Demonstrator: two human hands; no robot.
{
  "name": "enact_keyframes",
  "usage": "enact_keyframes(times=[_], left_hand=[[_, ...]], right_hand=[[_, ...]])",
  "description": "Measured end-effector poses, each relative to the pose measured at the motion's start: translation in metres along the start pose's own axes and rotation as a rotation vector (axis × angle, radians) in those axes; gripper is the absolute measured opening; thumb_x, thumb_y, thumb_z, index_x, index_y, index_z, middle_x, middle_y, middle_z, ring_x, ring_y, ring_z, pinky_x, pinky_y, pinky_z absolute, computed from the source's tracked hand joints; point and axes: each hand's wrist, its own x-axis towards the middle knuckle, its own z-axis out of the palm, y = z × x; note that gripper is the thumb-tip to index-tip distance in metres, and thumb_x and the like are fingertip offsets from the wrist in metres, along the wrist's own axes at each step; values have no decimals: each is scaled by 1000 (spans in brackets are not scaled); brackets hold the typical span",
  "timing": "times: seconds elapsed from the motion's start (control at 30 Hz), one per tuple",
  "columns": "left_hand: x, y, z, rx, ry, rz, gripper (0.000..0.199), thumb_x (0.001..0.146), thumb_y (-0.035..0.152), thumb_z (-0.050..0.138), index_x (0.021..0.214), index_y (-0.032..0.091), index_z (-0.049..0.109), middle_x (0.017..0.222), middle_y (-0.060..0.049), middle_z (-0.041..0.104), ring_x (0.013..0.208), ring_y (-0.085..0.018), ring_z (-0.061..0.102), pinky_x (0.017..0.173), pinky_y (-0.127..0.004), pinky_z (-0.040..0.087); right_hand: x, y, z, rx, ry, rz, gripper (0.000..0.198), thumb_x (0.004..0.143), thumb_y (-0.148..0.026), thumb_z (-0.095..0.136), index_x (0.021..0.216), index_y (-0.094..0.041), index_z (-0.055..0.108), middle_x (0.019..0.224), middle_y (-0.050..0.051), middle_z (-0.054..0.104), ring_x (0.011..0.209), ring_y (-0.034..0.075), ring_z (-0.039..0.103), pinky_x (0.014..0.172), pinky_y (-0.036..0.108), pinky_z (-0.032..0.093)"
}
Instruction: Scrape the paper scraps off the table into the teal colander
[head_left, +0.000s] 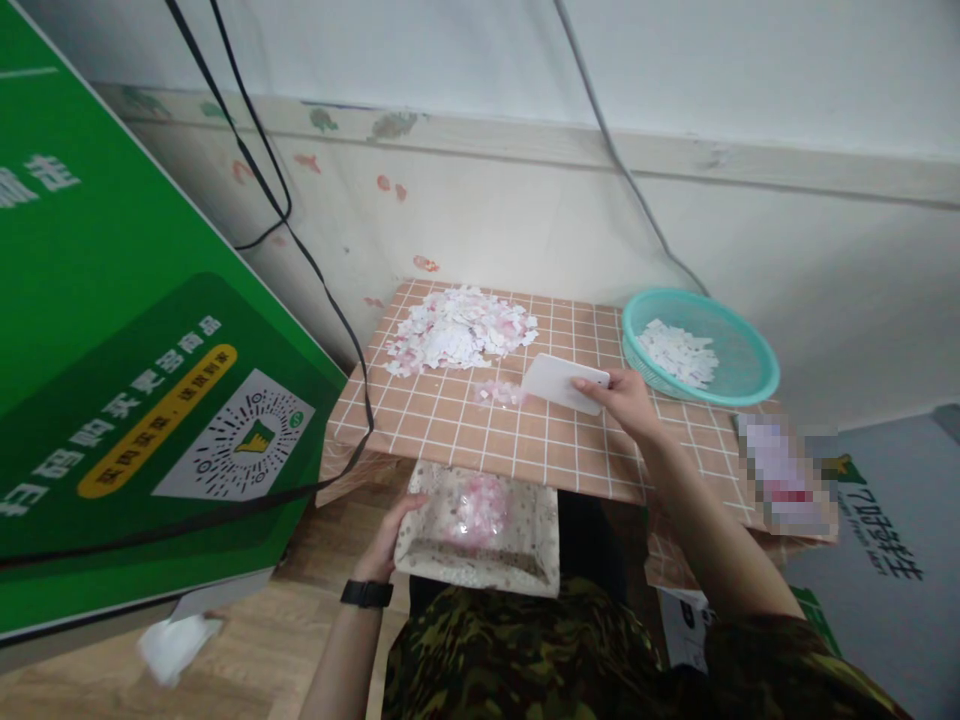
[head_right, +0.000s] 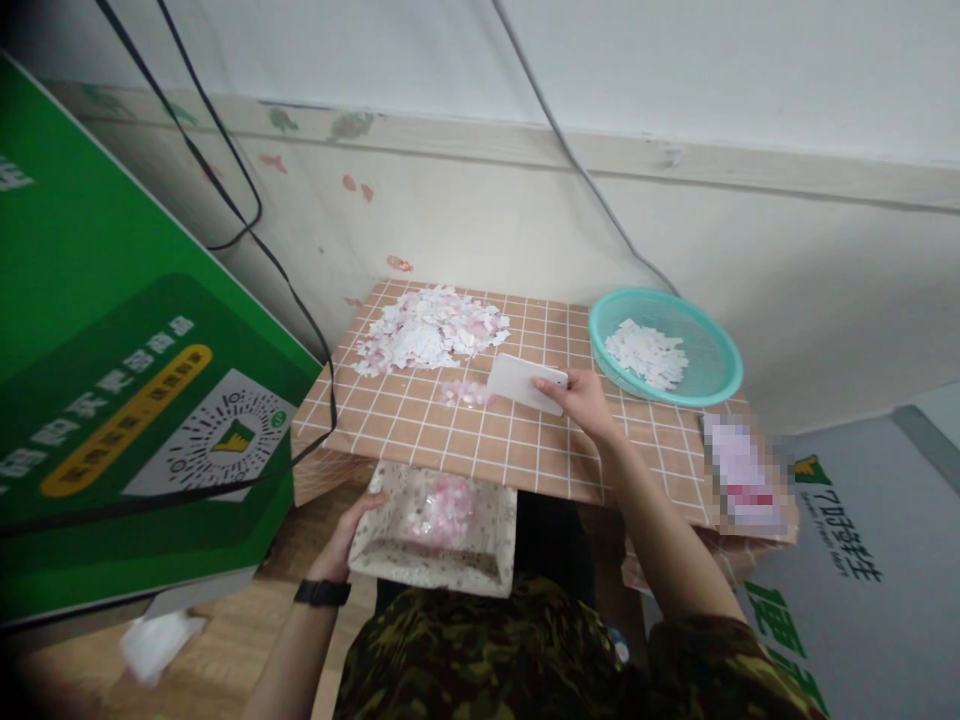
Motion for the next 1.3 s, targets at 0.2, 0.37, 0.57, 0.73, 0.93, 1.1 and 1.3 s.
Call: enact_keyframes(times=[0.2, 0.37, 0.57, 0.73, 0.93, 1.1, 1.3], left_hand=[[-2, 1, 2, 10, -14, 4, 40, 74, 33, 63, 107, 12, 66, 96, -11, 75, 98, -32, 66, 86, -44, 49], [-2, 0, 5, 17, -8, 40, 48, 73, 31, 64, 118, 14, 61, 99, -10, 74, 97, -32, 66, 85, -45, 49], [-2, -2, 7, 33, -4, 39, 43, 71, 32, 65, 107, 10, 66, 97, -12, 74, 97, -32, 67, 84, -44, 50], [-1, -4, 7, 43, 17, 47, 40, 72, 32, 64, 106, 11, 66, 94, -11, 75, 93, -31, 68, 83, -42, 50], [-2, -3, 9, 55, 53, 34, 41, 70, 31, 65, 106, 13, 66, 92, -10, 75, 92, -32, 68, 80, -43, 51], [-5, -2, 11, 49, 41, 25, 42, 72, 31, 64, 109, 11, 65, 95, -11, 75, 93, -32, 68, 80, -43, 51], [-7, -2, 10, 44, 15, 29, 39, 74, 31, 62, 107, 11, 66, 96, -11, 75, 95, -31, 67, 83, -42, 50]], right_hand=[[-24, -3, -3, 14, -39, 14, 40, 72, -52, 68, 75, -12, 71, 64, 4, 62, 56, 14, 52, 49, 26, 40], [-36, -7, 3, 68, -81, 45, 38, 72, -51, 68, 82, -14, 73, 69, 5, 65, 60, 15, 54, 52, 27, 43], [-40, -4, 18, 120, -117, 73, 41, 72, -54, 67, 79, -14, 71, 66, 4, 63, 57, 15, 53, 48, 26, 41], [-45, 0, 6, 115, 17, 84, 36, 70, -50, 70, 76, -14, 71, 66, 4, 64, 58, 16, 54, 50, 28, 42], [-55, 3, 8, 118, 3, 112, 38, 72, -51, 69, 75, -13, 69, 64, 4, 61, 55, 14, 51, 47, 26, 38], [-54, -5, 29, 170, -95, 110, 39, 73, -52, 67, 79, -13, 69, 69, 4, 63, 58, 14, 52, 51, 26, 39], [-60, -8, 36, 135, -119, 102, 40, 73, -54, 66, 72, -14, 67, 63, 2, 59, 54, 13, 48, 47, 25, 35]])
